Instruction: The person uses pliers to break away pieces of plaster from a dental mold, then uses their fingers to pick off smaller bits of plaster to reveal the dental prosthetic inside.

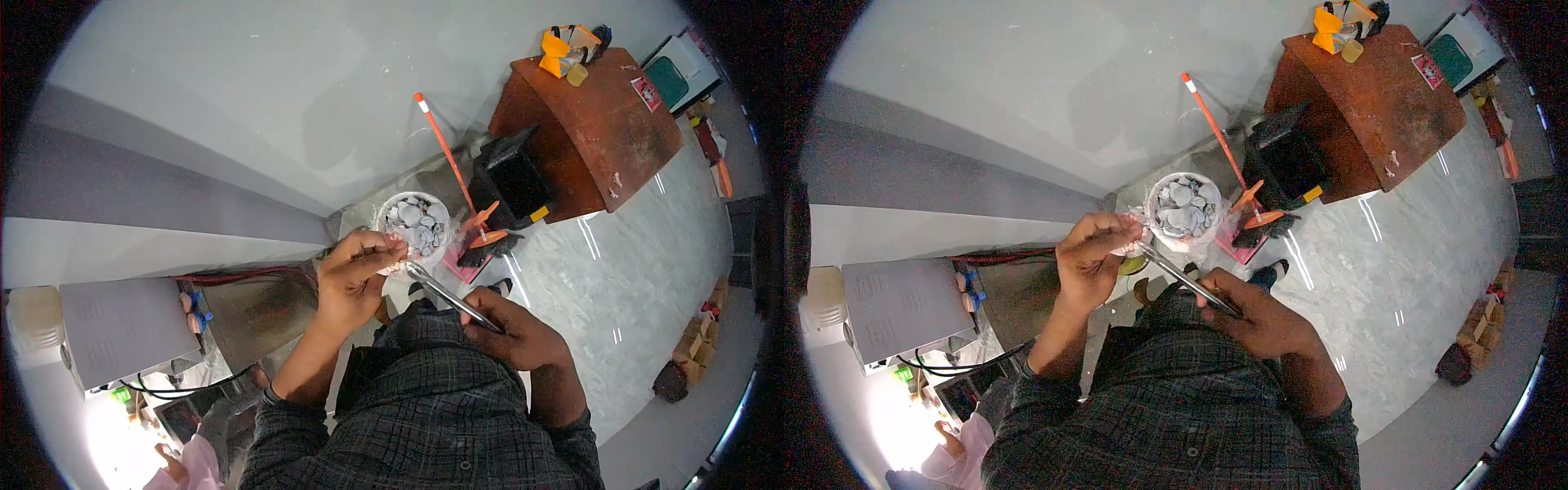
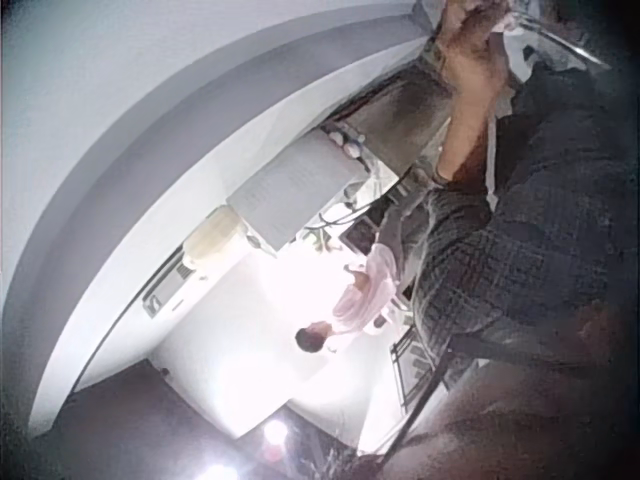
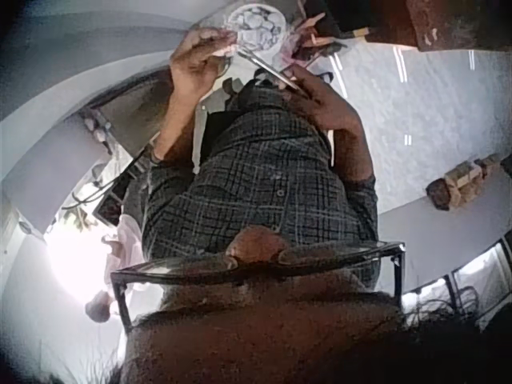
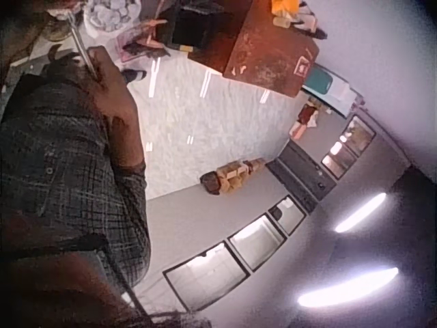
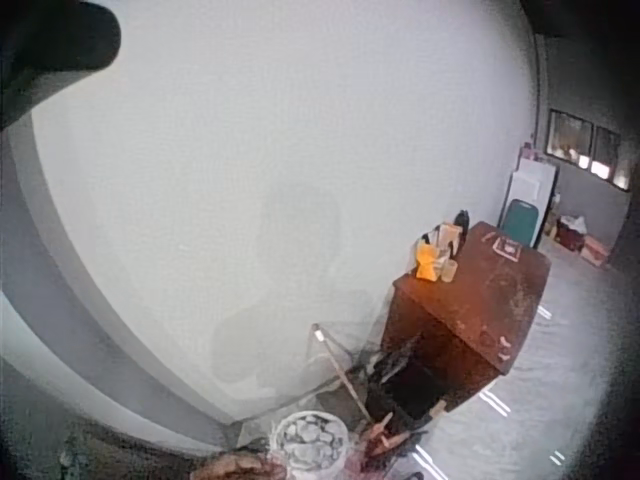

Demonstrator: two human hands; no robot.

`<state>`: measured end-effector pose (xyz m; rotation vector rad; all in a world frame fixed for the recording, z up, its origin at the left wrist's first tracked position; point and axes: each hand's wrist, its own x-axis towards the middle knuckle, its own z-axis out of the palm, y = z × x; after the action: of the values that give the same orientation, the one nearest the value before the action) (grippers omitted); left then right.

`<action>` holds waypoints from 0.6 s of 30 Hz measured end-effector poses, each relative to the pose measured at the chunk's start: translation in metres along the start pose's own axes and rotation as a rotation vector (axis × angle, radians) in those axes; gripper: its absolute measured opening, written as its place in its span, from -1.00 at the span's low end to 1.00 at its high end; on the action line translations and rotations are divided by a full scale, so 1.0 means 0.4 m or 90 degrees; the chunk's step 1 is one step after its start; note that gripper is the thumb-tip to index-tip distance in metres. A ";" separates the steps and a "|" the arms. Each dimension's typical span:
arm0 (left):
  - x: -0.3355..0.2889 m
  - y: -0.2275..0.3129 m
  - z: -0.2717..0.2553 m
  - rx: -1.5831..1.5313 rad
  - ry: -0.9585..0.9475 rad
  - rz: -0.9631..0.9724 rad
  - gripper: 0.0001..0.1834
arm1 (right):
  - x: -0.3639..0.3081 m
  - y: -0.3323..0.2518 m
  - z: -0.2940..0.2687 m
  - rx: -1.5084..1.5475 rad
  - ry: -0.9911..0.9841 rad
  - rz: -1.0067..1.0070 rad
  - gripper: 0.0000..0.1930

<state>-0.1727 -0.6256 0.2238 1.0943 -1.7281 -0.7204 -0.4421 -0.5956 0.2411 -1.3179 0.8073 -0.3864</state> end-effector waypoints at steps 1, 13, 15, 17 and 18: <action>-0.001 -0.005 0.001 0.024 -0.001 0.027 -0.51 | 0.000 -0.004 -0.003 0.001 0.003 0.011 -0.82; 0.037 -0.024 -0.029 0.163 -0.013 0.223 -0.59 | 0.003 -0.014 -0.006 0.109 -0.046 0.026 -0.84; 0.051 -0.002 -0.035 0.164 0.000 0.186 -0.61 | -0.001 -0.022 -0.020 0.178 -0.068 0.096 -0.83; 0.044 -0.028 -0.033 0.015 -0.034 0.135 -0.66 | -0.002 -0.028 -0.027 0.240 -0.096 0.134 -0.83; 0.042 -0.037 -0.032 -0.099 -0.062 0.106 -0.69 | -0.002 -0.029 -0.030 0.268 -0.111 0.135 -0.82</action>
<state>-0.1585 -0.6473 0.2231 0.8111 -1.7894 -0.7990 -0.4492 -0.6063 0.2521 -0.8517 0.6674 -0.2506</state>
